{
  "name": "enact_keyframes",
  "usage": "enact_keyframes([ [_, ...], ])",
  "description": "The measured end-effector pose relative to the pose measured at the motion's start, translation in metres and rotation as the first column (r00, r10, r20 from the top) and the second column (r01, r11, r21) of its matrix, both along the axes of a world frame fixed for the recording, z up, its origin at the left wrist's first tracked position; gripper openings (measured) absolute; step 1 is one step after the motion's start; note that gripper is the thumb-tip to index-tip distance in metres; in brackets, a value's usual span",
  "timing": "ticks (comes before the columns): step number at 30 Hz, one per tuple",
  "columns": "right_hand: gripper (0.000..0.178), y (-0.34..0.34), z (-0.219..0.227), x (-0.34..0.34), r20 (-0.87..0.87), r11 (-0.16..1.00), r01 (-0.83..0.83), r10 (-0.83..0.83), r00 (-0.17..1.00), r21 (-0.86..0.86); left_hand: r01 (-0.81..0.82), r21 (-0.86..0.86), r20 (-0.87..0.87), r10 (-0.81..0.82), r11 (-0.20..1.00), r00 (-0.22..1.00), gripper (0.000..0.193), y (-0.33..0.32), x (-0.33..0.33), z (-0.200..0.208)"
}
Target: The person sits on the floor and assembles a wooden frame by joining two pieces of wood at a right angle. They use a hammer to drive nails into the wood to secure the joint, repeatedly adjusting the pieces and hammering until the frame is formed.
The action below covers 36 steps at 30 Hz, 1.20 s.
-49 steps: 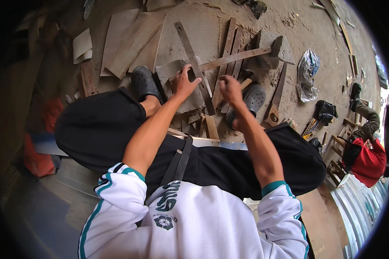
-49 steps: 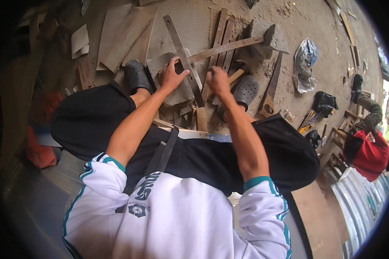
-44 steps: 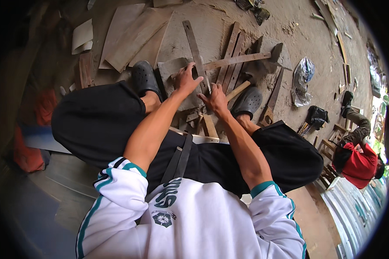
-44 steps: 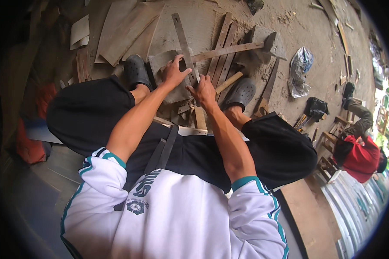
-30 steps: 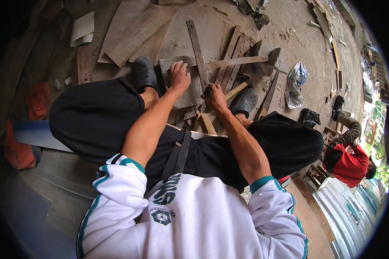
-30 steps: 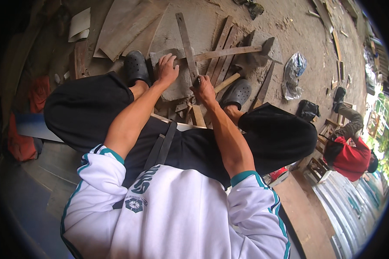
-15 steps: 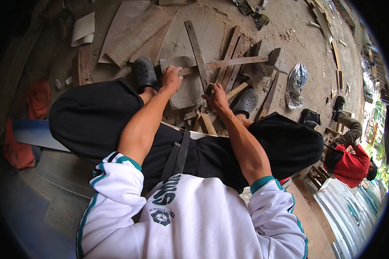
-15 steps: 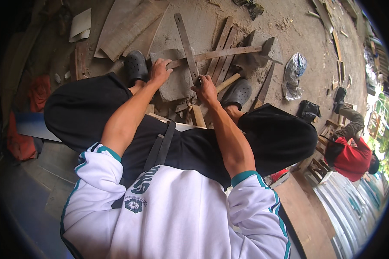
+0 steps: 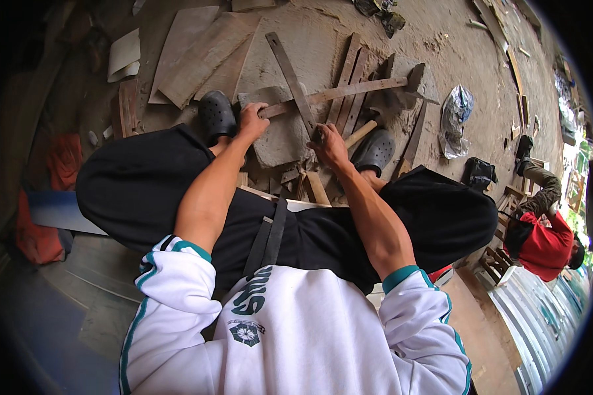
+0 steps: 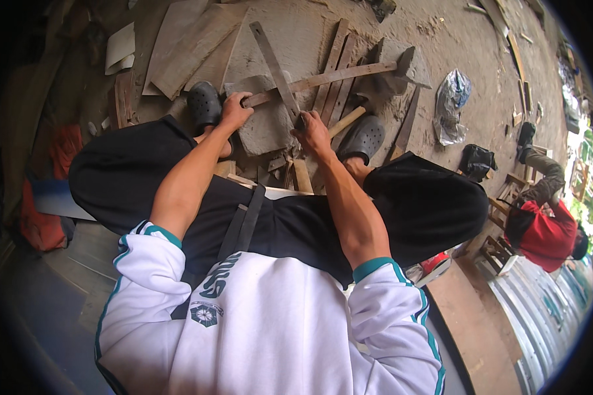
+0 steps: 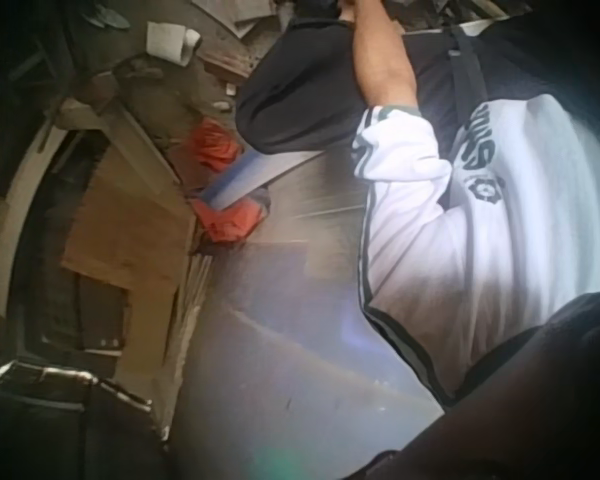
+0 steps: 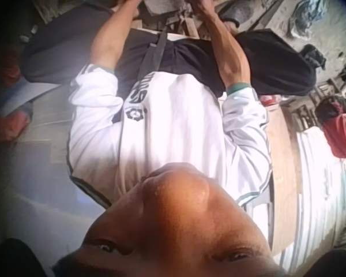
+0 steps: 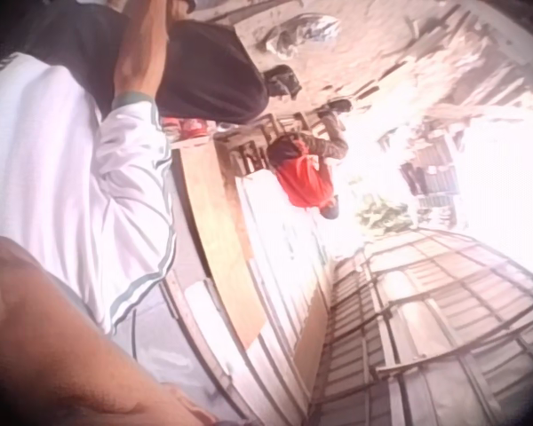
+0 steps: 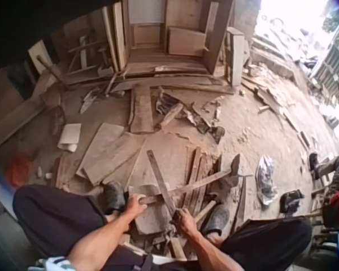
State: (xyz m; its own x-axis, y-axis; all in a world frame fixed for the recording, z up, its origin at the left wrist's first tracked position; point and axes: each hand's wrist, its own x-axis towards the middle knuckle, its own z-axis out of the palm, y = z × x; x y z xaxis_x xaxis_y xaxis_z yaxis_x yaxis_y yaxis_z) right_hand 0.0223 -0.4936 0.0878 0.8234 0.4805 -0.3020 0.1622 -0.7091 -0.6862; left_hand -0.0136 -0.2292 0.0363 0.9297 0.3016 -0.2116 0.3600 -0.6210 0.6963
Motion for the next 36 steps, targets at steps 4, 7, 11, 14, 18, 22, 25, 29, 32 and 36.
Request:
enact_keyframes([
  [4, 0.058, 0.001, 0.002, 0.002, 0.028, 1.000, -0.010, 0.010, 1.000, -0.007, -0.174, -0.203, -0.078, 0.161, 0.964, 0.984, 0.036, 0.007, -0.001, -0.008],
  [7, 0.059, 0.001, 0.003, 0.002, 0.024, 1.000, -0.009, 0.009, 1.000, -0.004, -0.387, -0.324, -0.125, 0.366, 0.863, 0.922, 0.031, 0.010, 0.001, -0.020],
  [11, 0.059, -0.001, 0.000, 0.002, 0.017, 1.000, -0.003, 0.003, 1.000, -0.010, -0.553, -0.280, -0.195, 0.517, 0.785, 0.833, 0.027, 0.007, 0.002, -0.023],
  [14, 0.059, -0.002, -0.003, 0.002, 0.011, 1.000, 0.004, -0.004, 1.000, -0.015, -0.420, -0.084, 0.002, 0.421, 0.904, 0.907, 0.028, 0.002, 0.005, -0.019],
  [18, 0.060, 0.005, 0.000, 0.003, 0.000, 1.000, -0.007, 0.007, 1.000, -0.006, -0.105, -0.003, 0.231, 0.103, 0.994, 0.967, 0.045, -0.014, 0.015, -0.014],
  [22, 0.062, -0.003, -0.003, 0.002, -0.008, 0.999, -0.005, 0.005, 1.000, -0.034, -0.086, -0.268, 0.017, 0.094, 0.960, 0.995, 0.065, -0.063, 0.038, 0.040],
  [25, 0.062, -0.001, -0.002, 0.002, -0.023, 1.000, -0.009, 0.008, 1.000, -0.026, -0.003, -0.181, 0.027, 0.008, 0.983, 1.000, 0.071, -0.071, 0.044, 0.037],
  [29, 0.055, 0.002, -0.001, 0.003, 0.023, 1.000, 0.026, -0.026, 0.999, -0.003, 0.003, -0.180, 0.041, 0.005, 0.984, 0.999, 0.072, -0.065, 0.043, 0.025],
  [32, 0.042, 0.006, -0.002, 0.006, 0.083, 0.989, 0.131, -0.137, 0.987, 0.075, 0.022, -0.186, 0.049, -0.013, 0.982, 0.999, 0.071, -0.062, 0.042, 0.024],
  [36, 0.025, 0.014, -0.011, 0.033, 0.139, 0.945, 0.184, -0.227, 0.964, 0.270, -0.009, -0.216, 0.071, 0.025, 0.976, 0.997, 0.070, -0.065, 0.042, 0.021],
])
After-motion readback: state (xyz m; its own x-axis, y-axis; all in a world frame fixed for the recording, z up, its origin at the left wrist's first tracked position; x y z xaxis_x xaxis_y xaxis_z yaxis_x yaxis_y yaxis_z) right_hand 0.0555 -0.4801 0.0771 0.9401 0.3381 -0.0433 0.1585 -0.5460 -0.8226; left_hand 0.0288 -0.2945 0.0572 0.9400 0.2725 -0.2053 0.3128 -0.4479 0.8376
